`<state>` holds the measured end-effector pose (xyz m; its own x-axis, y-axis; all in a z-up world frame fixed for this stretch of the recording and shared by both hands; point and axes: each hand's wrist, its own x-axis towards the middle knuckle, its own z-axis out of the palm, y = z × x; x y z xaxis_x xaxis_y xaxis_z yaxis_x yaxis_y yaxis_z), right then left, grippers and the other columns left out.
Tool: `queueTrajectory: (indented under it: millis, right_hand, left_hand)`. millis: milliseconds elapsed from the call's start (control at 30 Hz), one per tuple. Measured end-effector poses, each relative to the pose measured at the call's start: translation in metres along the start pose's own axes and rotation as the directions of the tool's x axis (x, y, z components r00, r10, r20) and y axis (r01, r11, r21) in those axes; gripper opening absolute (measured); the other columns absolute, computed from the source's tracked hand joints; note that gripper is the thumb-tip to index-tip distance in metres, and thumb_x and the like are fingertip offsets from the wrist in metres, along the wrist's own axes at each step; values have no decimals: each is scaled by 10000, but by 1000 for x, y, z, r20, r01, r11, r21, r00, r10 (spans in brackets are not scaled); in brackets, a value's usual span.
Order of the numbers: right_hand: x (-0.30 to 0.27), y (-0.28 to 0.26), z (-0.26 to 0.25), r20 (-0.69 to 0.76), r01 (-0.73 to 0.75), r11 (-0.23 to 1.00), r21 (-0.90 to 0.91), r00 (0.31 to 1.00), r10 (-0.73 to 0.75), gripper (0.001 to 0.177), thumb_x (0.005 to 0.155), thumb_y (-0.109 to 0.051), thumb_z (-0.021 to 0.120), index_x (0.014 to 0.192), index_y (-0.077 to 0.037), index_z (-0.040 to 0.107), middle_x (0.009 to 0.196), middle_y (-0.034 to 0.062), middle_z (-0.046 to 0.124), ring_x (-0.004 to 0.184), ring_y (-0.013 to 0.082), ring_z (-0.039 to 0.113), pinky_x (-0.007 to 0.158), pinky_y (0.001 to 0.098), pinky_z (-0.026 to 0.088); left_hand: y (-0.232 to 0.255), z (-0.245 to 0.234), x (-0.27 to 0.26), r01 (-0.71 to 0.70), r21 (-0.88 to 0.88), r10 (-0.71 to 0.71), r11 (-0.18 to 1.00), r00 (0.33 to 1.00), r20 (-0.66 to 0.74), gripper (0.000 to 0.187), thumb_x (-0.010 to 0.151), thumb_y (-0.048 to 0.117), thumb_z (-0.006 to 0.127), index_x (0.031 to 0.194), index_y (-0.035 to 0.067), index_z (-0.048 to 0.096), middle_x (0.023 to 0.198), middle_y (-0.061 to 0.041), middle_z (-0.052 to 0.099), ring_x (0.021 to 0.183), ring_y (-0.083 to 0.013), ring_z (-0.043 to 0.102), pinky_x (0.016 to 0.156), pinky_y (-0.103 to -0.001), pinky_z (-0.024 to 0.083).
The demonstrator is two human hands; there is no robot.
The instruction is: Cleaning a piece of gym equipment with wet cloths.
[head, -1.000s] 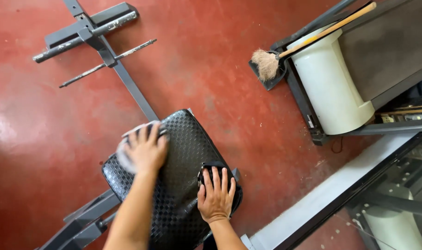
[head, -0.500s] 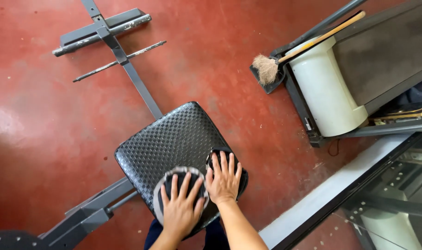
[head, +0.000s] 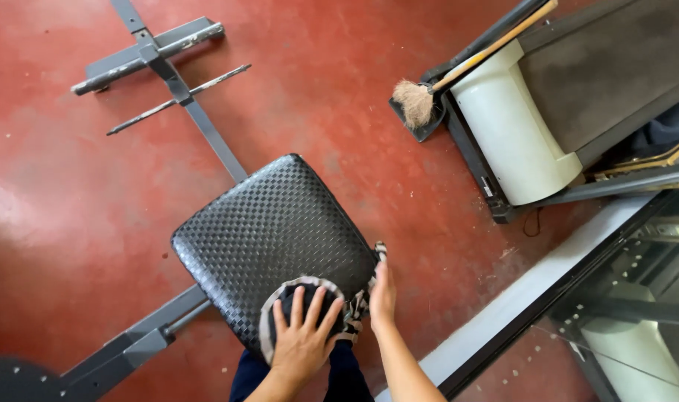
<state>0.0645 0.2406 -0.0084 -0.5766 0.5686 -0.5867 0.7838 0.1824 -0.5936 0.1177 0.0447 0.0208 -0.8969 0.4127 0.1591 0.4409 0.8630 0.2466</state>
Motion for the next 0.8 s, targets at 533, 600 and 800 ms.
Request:
queueTrajectory:
  millis: [533, 600, 800]
  right_hand:
    - [24, 62, -11, 113, -216, 392, 894, 956, 270, 475, 1017, -418, 449, 1250, -51, 639, 1133, 85, 694, 958, 185, 637, 776, 286, 497]
    - [25, 61, -13, 82, -182, 395, 901, 963, 257, 454, 1029, -402, 448, 1227, -42, 641, 1114, 76, 693, 950, 172, 635, 778, 272, 491]
    - [-5, 5, -9, -5, -192, 759, 622, 968, 249, 615, 980, -406, 438, 1350, 53, 612, 1366, 183, 647, 1218, 257, 604, 1036, 344, 458]
  left_hand:
    - [59, 51, 135, -73, -255, 108, 964, 986, 127, 225, 767, 274, 726, 972, 182, 716, 1317, -108, 539, 1433, -508, 314, 1008, -869, 198]
    - [57, 48, 131, -44, -283, 91, 958, 984, 154, 140, 821, 253, 687, 923, 164, 721, 1215, -119, 569, 1438, -512, 318, 1048, -862, 187]
    - [10, -1, 58, -146, -261, 168, 954, 984, 62, 868, 669, 343, 758, 1498, 287, 508, 1615, -57, 395, 1513, -398, 242, 1139, -716, 158]
